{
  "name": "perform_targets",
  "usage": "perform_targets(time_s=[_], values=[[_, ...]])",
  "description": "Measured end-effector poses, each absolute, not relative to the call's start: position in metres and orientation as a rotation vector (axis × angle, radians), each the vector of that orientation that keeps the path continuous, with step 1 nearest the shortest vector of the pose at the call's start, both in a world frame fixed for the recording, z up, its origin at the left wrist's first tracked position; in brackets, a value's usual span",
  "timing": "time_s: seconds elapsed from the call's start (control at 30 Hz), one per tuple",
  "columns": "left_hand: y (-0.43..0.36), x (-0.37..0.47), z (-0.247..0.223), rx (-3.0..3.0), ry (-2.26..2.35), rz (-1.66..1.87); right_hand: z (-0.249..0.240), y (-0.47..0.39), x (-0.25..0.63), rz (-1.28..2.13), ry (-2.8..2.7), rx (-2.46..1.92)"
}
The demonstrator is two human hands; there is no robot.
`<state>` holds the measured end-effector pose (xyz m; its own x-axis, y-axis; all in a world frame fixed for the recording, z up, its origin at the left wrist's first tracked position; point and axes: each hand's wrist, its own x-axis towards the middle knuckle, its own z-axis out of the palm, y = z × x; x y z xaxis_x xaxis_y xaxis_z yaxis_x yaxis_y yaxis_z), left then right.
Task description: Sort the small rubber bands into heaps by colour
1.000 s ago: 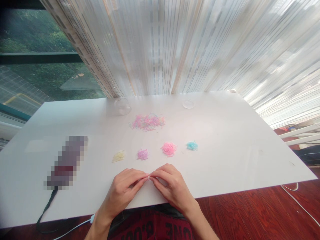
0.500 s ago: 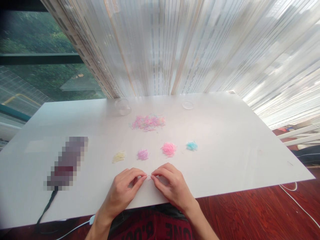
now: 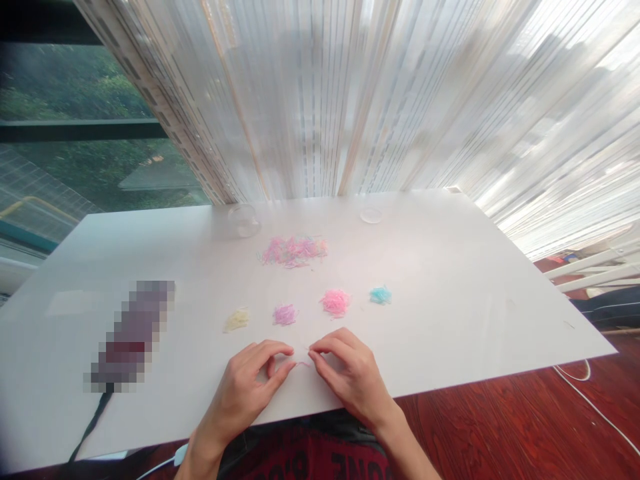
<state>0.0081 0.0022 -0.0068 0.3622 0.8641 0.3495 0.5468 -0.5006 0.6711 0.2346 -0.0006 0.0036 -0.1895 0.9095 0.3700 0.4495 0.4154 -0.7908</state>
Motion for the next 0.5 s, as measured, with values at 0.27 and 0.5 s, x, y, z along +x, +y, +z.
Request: perform_targets(time_s=[0.27,0.5], values=[[0.001,0.015,-0.006,2.336,1.272,0.895,0.011,0.032,0.266,0.473,-1.452,-1.592],[0.002,0.013,-0.006,2.338,1.210,0.883,0.004,0.042,0.263,0.533,-1.446,-1.632]])
